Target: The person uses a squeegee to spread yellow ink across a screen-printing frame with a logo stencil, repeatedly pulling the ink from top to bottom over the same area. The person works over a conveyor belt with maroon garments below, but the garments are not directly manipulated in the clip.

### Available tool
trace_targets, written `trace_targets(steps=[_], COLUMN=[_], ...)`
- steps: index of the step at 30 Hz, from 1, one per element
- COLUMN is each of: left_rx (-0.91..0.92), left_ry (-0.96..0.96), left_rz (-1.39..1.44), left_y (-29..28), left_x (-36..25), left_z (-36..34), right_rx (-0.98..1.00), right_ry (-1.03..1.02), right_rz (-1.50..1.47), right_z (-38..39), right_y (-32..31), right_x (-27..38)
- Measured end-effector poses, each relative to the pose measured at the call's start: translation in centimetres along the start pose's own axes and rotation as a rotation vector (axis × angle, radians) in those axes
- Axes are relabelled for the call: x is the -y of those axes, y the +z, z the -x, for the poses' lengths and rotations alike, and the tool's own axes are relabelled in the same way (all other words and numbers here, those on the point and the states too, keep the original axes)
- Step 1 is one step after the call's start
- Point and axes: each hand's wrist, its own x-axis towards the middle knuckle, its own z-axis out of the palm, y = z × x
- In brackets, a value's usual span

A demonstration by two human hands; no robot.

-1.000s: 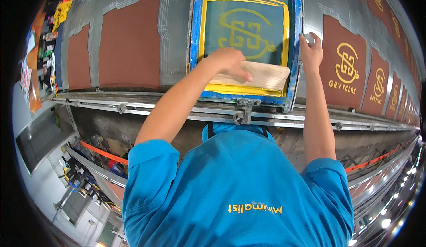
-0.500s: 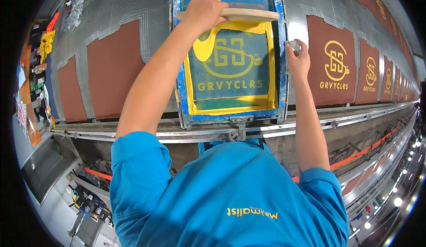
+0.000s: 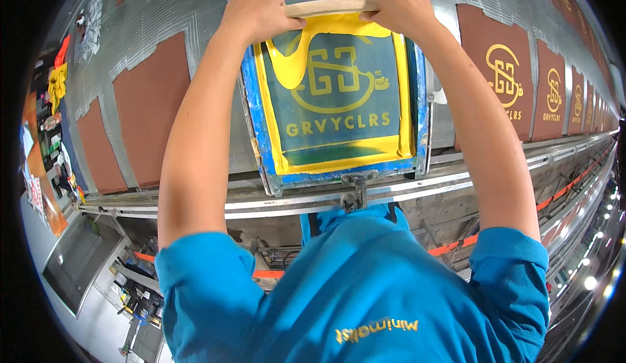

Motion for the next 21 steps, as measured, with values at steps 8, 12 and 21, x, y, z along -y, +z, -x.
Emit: trace_targets(steps=[8, 12, 21], left_rx=[0.026, 0.110, 0.030], left_ry=[-0.152, -0.181, -0.138], left_rz=[0.115, 0.114, 0.262], left_y=[1.1, 2.2, 7.2], left_x=[-2.0, -5.9, -13.6], left_z=[3.5, 9.7, 26.3], right_rx=[-0.107, -0.078, -0.255], right_ry=[-0.048, -0.032, -0.146], right_rz=[0.023, -0.036, -0.211], right_z=[2.0, 10.1, 28.0], right_y=[3.0, 3.5, 6.5], right_x=[0.6, 2.0, 5.6])
